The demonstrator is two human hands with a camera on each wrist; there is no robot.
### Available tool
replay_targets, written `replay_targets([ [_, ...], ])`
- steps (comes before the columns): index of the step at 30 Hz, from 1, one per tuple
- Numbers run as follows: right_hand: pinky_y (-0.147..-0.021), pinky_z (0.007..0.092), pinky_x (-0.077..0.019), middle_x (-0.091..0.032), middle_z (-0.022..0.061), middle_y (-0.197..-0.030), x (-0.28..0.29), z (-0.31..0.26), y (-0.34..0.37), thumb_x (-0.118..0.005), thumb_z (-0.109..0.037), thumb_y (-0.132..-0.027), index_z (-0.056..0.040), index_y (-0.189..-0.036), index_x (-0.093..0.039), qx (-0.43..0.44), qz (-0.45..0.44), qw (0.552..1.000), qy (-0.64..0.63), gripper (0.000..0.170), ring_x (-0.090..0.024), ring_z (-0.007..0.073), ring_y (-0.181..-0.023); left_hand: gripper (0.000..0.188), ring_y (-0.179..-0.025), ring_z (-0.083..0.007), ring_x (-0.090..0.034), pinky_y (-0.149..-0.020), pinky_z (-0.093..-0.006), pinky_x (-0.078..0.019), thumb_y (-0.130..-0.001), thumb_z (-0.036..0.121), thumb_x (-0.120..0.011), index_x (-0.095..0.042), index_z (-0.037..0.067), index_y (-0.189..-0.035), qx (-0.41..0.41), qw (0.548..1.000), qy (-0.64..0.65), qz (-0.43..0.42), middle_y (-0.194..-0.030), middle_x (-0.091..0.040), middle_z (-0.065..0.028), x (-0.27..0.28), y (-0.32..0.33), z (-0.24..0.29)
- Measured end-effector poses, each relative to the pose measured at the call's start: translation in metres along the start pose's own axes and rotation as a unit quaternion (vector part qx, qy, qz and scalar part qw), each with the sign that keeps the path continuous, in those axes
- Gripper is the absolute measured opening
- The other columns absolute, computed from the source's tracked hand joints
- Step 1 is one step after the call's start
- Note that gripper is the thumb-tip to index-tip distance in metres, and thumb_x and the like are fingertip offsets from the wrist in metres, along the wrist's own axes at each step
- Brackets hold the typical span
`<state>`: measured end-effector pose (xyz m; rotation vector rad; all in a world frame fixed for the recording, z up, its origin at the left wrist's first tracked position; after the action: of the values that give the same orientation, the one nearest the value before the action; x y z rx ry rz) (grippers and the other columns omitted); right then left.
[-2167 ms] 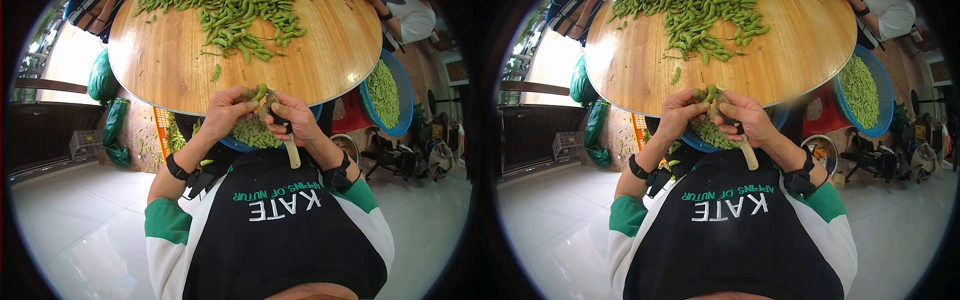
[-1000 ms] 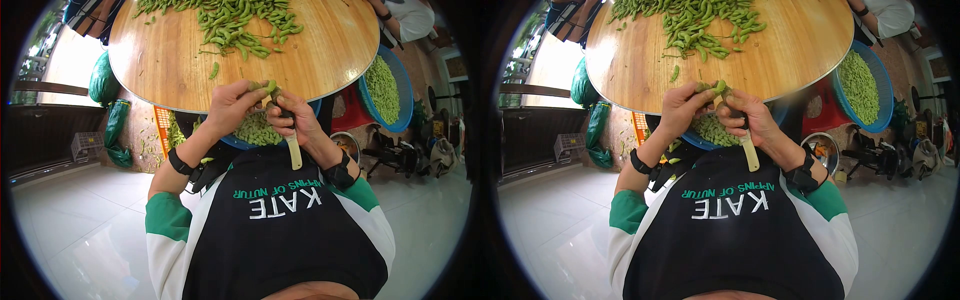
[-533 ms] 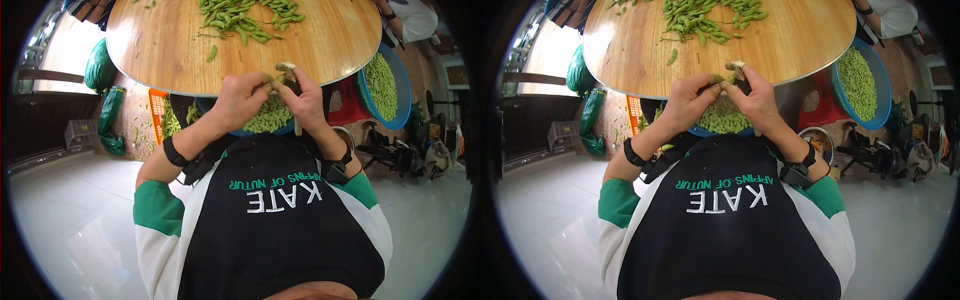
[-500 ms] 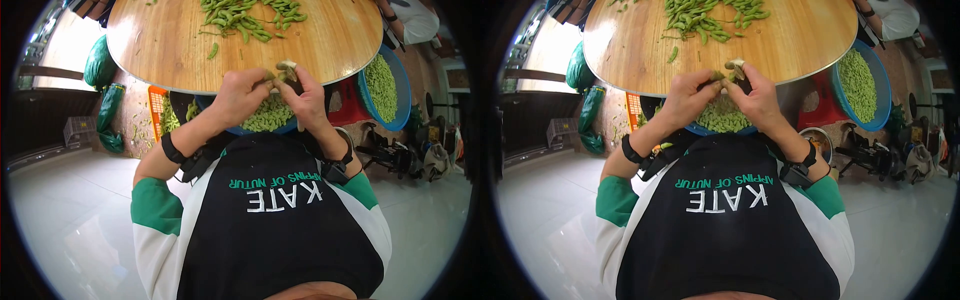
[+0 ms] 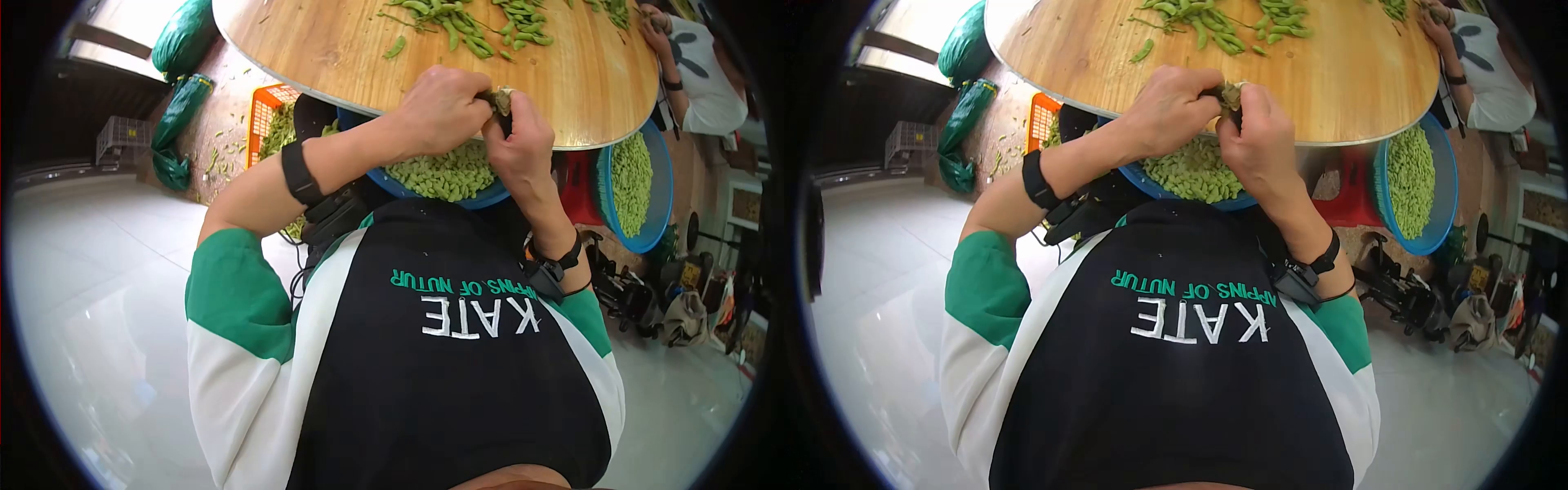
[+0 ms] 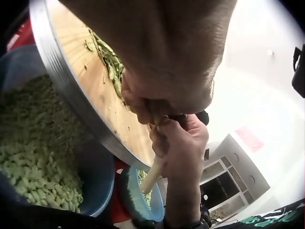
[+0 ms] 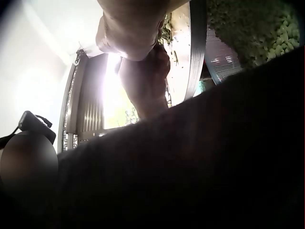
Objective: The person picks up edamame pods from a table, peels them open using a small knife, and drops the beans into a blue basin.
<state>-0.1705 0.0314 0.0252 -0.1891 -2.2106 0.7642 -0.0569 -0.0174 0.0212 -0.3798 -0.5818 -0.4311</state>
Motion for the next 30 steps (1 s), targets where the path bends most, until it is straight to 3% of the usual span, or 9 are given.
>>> replay_targets([
  [2,-0.060,0.0441,-0.0448,-0.054,0.0199,-0.079,-0.001,-0.003,-0.005,-0.060,-0.001,-0.076,0.0007,-0.090,-0.050,0.000,-0.010,1.000,0.012,0.018,-0.056,0.0403,-0.071,0.015,-0.069,-0.0440,-0.055,-0.061,-0.0458,-0.0443,-0.075,0.010,-0.052,-0.060,-0.002,-0.080,-0.011,0.999,-0.032,0.015,-0.069,-0.059,-0.0239,0.000,-0.005,0.000],
  [8,-0.059,0.0447,-0.0447,-0.057,0.0198,-0.076,0.002,-0.006,-0.019,-0.060,-0.003,-0.078,0.0002,-0.090,-0.051,-0.002,-0.021,0.999,0.026,0.016,-0.057,0.0404,-0.070,0.015,-0.068,-0.0387,-0.060,-0.063,-0.0433,-0.0462,-0.075,0.007,-0.052,-0.059,-0.002,-0.084,0.008,1.000,-0.003,-0.017,-0.072,-0.061,-0.0222,-0.001,-0.015,-0.009],
  [11,-0.058,0.0409,-0.0457,-0.058,0.0179,-0.072,0.007,0.007,-0.015,-0.059,-0.004,-0.079,0.0004,-0.094,-0.052,-0.090,-0.069,0.994,0.000,0.017,-0.059,0.0359,-0.064,0.014,-0.068,-0.0293,-0.063,-0.062,-0.0378,-0.0477,-0.078,0.007,-0.054,-0.059,-0.002,-0.089,0.042,0.988,0.070,-0.131,-0.073,-0.063,-0.0174,0.005,-0.007,-0.010],
  [15,-0.056,0.0346,-0.0455,-0.057,0.0152,-0.069,0.002,0.011,0.000,-0.057,-0.004,-0.079,0.0002,-0.096,-0.052,-0.163,-0.101,0.975,-0.115,0.018,-0.058,0.0273,-0.059,0.018,-0.068,-0.0347,-0.063,-0.062,-0.0413,-0.0483,-0.076,0.012,-0.059,-0.060,0.001,-0.089,-0.011,0.994,0.080,-0.069,-0.074,-0.064,-0.0182,0.023,0.018,0.007],
  [17,-0.056,0.0329,-0.0453,-0.057,0.0145,-0.069,-0.003,0.003,0.001,-0.057,-0.004,-0.080,0.0001,-0.096,-0.052,-0.151,-0.103,0.974,-0.138,0.018,-0.058,0.0251,-0.059,0.018,-0.065,-0.0203,-0.058,-0.062,-0.0299,-0.0472,-0.082,0.013,-0.064,-0.058,-0.001,-0.093,-0.050,0.994,0.066,-0.069,-0.075,-0.064,-0.0125,0.027,0.026,0.009],
  [21,-0.057,0.0321,-0.0457,-0.057,0.0139,-0.071,-0.010,-0.011,0.002,-0.059,-0.002,-0.079,-0.0002,-0.095,-0.053,-0.121,-0.122,0.975,-0.142,0.017,-0.059,0.0238,-0.061,0.014,-0.065,-0.0287,-0.061,-0.061,-0.0371,-0.0468,-0.076,0.009,-0.062,-0.057,-0.001,-0.085,-0.017,0.986,0.151,-0.074,-0.072,-0.063,-0.0157,0.046,0.041,0.000],
  [25,-0.054,0.0297,-0.0439,-0.059,0.0100,-0.072,-0.018,-0.006,0.021,-0.060,0.000,-0.080,-0.0013,-0.094,-0.055,-0.067,-0.176,0.964,-0.187,0.015,-0.057,0.0199,-0.059,0.014,-0.068,-0.0289,-0.061,-0.064,-0.0363,-0.0479,-0.076,0.011,-0.062,-0.062,-0.001,-0.084,0.053,0.955,-0.038,-0.289,-0.073,-0.063,-0.0160,0.069,0.076,-0.035],
  [28,-0.054,0.0295,-0.0434,-0.060,0.0093,-0.074,-0.019,-0.003,0.031,-0.065,-0.001,-0.079,-0.0011,-0.091,-0.056,-0.061,-0.189,0.963,-0.184,0.015,-0.057,0.0206,-0.059,0.017,-0.075,-0.0315,-0.063,-0.070,-0.0390,-0.0498,-0.077,0.012,-0.060,-0.065,0.000,-0.089,0.099,0.927,-0.258,-0.253,-0.077,-0.063,-0.0180,0.081,0.097,-0.088],
  [30,-0.054,0.0294,-0.0433,-0.060,0.0105,-0.075,-0.016,-0.009,0.030,-0.068,-0.004,-0.079,-0.0014,-0.089,-0.058,-0.022,-0.188,0.965,-0.180,0.014,-0.056,0.0214,-0.059,0.018,-0.081,-0.0327,-0.063,-0.074,-0.0406,-0.0495,-0.077,0.011,-0.059,-0.065,0.001,-0.090,0.063,0.945,-0.232,-0.220,-0.081,-0.064,-0.0192,0.068,0.097,-0.110],
])
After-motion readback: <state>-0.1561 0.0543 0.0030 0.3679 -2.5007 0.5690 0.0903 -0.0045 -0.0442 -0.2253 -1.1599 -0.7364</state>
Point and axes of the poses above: each hand's wrist, its own y-axis away from the middle knuckle, its own x-axis out of the back of the hand, z = x × y, the point moved 6 cm from there along -y, towards the middle knuckle
